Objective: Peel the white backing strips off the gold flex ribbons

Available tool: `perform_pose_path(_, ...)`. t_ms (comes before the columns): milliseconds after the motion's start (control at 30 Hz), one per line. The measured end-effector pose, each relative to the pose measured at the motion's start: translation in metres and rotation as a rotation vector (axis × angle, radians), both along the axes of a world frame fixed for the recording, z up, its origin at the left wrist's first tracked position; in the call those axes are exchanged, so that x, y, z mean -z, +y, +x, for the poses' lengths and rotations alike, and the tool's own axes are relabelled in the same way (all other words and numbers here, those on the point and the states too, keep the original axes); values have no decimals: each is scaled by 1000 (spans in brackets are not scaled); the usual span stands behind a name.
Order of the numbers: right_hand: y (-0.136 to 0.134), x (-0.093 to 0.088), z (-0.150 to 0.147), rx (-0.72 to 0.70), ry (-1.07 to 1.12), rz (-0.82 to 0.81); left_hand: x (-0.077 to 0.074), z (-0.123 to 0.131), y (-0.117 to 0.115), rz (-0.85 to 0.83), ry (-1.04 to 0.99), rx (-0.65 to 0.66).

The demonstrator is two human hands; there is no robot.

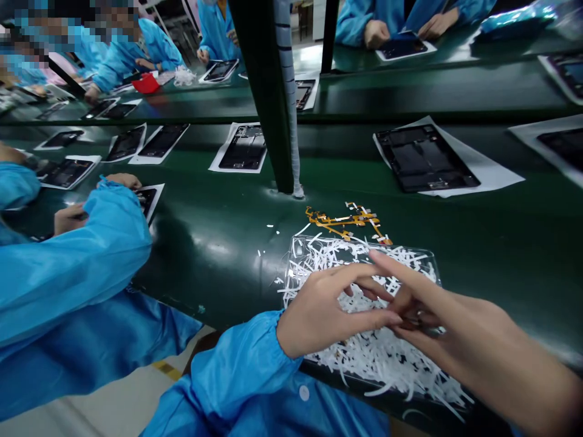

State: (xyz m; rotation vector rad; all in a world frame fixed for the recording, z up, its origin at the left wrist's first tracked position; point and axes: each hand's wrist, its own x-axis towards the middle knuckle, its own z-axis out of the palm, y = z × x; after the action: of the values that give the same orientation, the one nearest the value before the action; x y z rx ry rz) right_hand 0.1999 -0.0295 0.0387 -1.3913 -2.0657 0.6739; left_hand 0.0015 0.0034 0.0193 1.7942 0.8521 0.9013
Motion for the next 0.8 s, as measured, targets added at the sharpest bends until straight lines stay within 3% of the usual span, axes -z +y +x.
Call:
perform_pose_path(100, 3, 3, 0, -119, -35, -7, 1, -3, -2, 54, -12, 20)
perform_pose_path(233, 7, 4, -2, -89, -37, -42, 3, -3, -4, 201, 17, 103)
perform_pose_path(333, 10, 1, -4, -83, -3, -29, 4, -2, -5, 214, 14, 16)
perform_pose_path(500, 9, -7, -1, -23, -4, -14, 2, -3, -2, 64, -105, -194)
perform_pose_path(800, 9, -9, -1, 20, -80, 46, 9, -3, -3, 105, -20, -170)
